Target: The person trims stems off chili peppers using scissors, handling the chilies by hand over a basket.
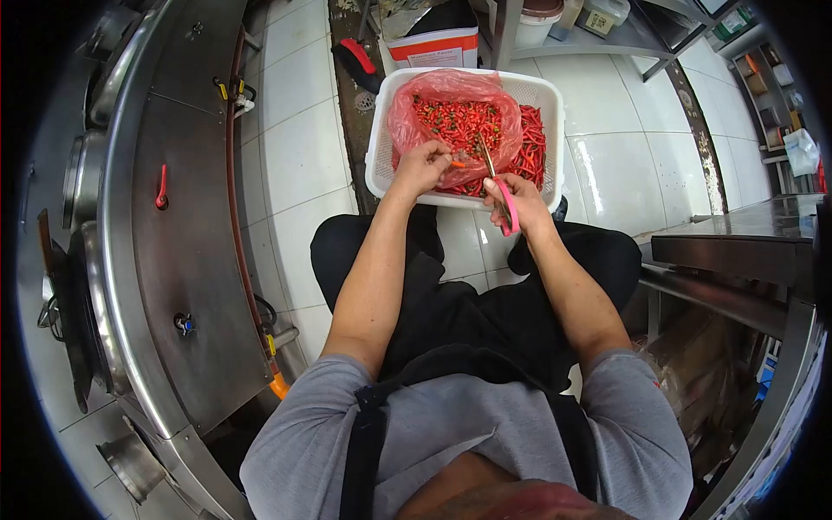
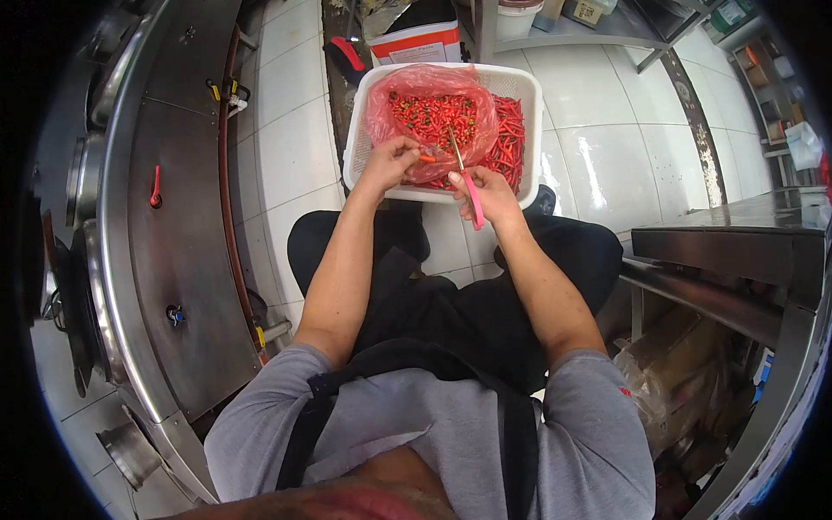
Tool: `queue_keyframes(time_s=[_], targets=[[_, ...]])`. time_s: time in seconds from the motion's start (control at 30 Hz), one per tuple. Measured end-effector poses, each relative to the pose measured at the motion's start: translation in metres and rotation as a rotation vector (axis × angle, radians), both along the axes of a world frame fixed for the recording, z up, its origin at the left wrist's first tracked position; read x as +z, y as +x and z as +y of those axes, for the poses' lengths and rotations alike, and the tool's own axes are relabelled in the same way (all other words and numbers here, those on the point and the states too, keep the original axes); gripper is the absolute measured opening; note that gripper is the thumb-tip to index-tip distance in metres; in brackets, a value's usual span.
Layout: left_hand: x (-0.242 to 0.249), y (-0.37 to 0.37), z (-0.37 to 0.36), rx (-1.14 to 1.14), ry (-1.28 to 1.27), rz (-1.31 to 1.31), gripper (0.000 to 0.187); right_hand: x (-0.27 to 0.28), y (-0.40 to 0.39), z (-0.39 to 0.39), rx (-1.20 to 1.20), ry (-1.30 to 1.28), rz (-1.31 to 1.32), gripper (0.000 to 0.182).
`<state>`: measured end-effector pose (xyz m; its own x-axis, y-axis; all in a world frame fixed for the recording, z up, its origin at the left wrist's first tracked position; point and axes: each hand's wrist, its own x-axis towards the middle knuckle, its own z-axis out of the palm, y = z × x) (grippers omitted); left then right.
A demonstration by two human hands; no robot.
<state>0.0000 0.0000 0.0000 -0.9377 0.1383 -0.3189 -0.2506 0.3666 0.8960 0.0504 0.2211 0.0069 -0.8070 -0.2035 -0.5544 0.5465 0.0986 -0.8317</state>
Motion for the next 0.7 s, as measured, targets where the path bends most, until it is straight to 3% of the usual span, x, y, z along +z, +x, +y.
queue_keyframes(time_s=[0.07,0.27,0.57,0.7], targets=[[0.008,0.002,0.002,0.059,0.191,0.005,0.015,0.0,0.003,-0.003,-0.006,-0.085,0.009,0.055],[0.033,0.01,0.002,-0.094,0.272,-0.099,0.014,0.008,0.005,-0.013,-0.009,-0.17,0.123,0.044],[0.02,0.006,0.003,-0.112,0.162,-0.129,0.017,0.018,0.0,-0.008,-0.008,-0.078,0.053,0.036],[0.021,0.006,0.004,-0.05,0.106,-0.112,0.015,0.013,0.002,-0.009,-0.021,-0.084,0.063,0.042]])
